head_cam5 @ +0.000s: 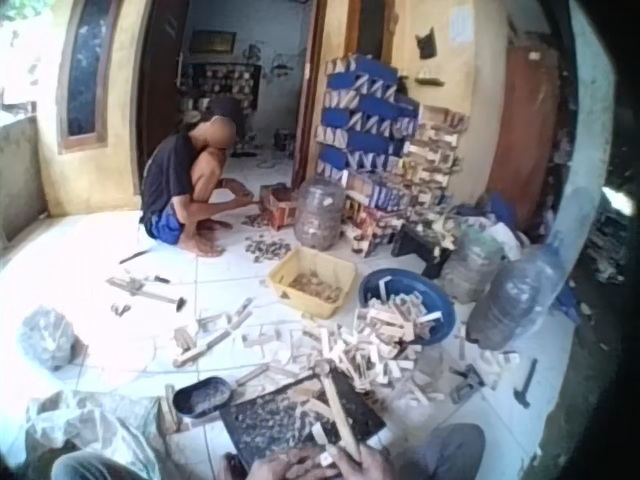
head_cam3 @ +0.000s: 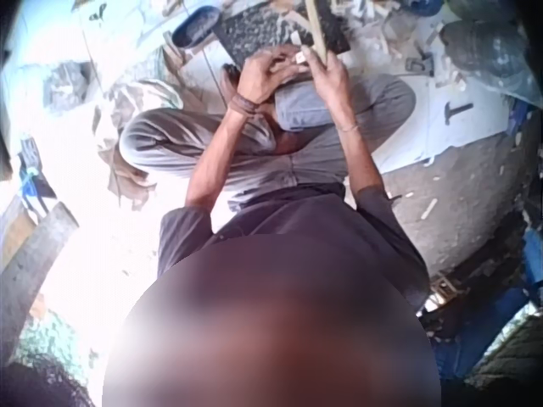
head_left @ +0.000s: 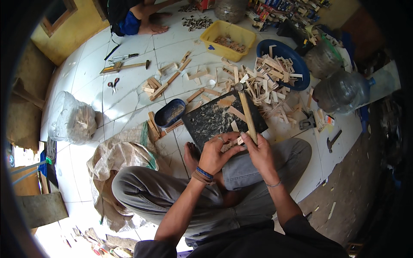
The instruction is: The person sits on the floor and repeatedly splits small wooden pieces using a hammer and a chisel. They pick up a piece, position it on a black board, strike it with the hammer, and place the split pieces into a blue bowl.
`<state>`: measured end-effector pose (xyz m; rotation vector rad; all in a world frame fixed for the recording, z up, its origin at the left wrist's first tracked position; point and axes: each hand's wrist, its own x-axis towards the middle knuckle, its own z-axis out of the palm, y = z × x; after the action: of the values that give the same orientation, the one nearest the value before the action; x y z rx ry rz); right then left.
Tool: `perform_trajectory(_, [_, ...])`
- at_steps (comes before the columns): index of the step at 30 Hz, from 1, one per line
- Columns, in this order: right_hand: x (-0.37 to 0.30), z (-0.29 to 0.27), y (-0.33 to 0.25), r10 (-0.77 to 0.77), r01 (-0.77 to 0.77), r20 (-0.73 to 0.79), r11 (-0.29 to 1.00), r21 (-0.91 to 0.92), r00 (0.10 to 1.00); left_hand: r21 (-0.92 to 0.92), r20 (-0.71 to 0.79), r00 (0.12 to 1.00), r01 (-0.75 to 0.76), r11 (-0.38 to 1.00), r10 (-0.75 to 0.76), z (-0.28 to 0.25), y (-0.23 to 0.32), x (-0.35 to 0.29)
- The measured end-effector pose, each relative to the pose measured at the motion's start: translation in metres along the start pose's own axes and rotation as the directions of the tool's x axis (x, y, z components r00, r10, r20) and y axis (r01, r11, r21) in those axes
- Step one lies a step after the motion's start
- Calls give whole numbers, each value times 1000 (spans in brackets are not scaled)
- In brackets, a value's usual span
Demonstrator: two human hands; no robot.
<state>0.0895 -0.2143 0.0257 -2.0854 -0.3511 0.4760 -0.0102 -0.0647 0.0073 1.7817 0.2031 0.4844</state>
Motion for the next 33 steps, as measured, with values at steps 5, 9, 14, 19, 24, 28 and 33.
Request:
perform_trajectory(5, [-2,6,2,-94,95,-35,995,16,995,-337,-31,979,178,925,-200,11,-5,-4])
perform_trajectory(9, [-4,6,0,-120,118,-52,993,-30,991,-271,-49,995,73,960,-90,10,-10,-7])
perform_trajectory(14, [-5,6,-3,-126,126,-49,992,-3,991,-422,-3,982,169,891,-187,13,-17,-9])
perform_trajectory(19, [-5,4,0,-114,115,-16,993,23,993,-313,-42,998,33,949,-49,14,-22,-9])
perform_trajectory(24, [-9,-5,-1,-139,139,-2,990,-36,990,-233,-59,998,-20,972,7,14,-19,-8])
perform_trajectory(28, [-27,-37,-8,-266,258,-33,954,-150,964,-242,-92,996,-17,970,-5,12,-18,-8])
perform_trajectory(33, [-59,-96,-13,-426,455,163,858,-237,890,-246,-86,996,-28,969,7,14,-19,-10])
